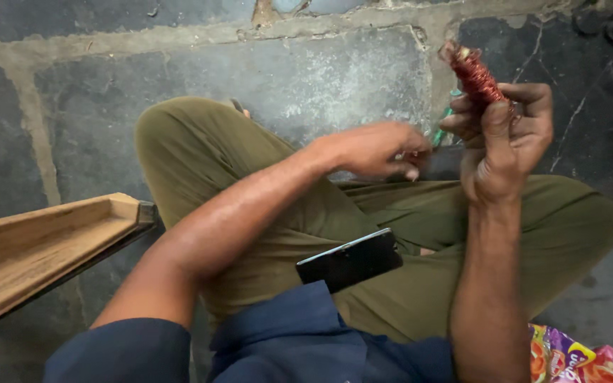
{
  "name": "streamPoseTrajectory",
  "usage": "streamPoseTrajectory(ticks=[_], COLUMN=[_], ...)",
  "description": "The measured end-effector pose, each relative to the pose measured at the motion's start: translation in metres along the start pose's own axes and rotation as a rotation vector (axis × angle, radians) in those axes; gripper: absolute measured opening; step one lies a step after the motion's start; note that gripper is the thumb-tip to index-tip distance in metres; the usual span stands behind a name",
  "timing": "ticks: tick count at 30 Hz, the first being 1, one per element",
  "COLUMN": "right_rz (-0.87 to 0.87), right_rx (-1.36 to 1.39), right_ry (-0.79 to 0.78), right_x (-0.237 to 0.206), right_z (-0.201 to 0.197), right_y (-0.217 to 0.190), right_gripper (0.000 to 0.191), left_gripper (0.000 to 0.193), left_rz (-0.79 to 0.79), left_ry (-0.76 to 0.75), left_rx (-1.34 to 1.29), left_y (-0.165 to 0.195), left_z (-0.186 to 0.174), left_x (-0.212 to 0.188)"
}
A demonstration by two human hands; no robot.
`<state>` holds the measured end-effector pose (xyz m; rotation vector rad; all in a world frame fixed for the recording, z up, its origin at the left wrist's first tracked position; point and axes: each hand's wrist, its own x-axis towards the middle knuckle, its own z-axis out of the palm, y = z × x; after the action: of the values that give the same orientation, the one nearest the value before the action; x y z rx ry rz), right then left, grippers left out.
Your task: The person sits on the floor and winds copper wire from a spool onto a cylindrical core by hand. The person repeatedly wraps the wire around the core, adjusts the coil, and continues winding until the clip ends.
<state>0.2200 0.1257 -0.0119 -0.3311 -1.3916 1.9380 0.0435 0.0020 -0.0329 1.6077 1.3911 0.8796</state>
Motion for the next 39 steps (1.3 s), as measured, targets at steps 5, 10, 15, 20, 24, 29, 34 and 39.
streamPoseTrajectory(ticks=[5,10,15,20,24,29,34,39], right_rz=[-0.078,0.382,0.000,0.073,0.369,0.065,0.250,0.105], right_rx=[-0.926,-0.785,-0.069,-1.190,-0.616,-0.456,-1.066,-0.102], right_ry=[0.016,-0.237,0.078,-0.106,-0.348,0.144,-0.337,0.060], right_x=[0.002,-0.011,-0.004,0.007,-0.013,0.012,-0.001,-0.005], right_z=[-0.010,-0.006,0.000,-0.010,-0.002,0.002,-0.006,-0.002], right_y=[-0.021,-0.032,-0.032,-0.031,-0.031,-0.020,-0.023,-0.022], right_gripper=[0.022,0.019,0.016,0.016,0.025,0.016,0.020,0.012], left_gripper=[0.019,0.013,0.022,0.021,0.018,0.029,0.022,0.019], left_rz=[-0.175,0.213,0.054,0.171,0.071,-0.131,0.051,-0.163], left_ry=[0.273,0.634,0.315,0.471,0.581,0.030,0.488,0.264], left_rx=[-0.004,0.351,0.140,0.299,0.253,0.272,0.236,0.133], left_y=[0.003,0.004,0.005,-0.002,-0.005,0.003,-0.004,-0.002], left_z=[-0.019,-0.041,-0.021,-0.022,-0.035,-0.020,-0.033,-0.027], left_x=[0.005,0.001,0.003,0.000,-0.002,-0.003,-0.003,-0.005])
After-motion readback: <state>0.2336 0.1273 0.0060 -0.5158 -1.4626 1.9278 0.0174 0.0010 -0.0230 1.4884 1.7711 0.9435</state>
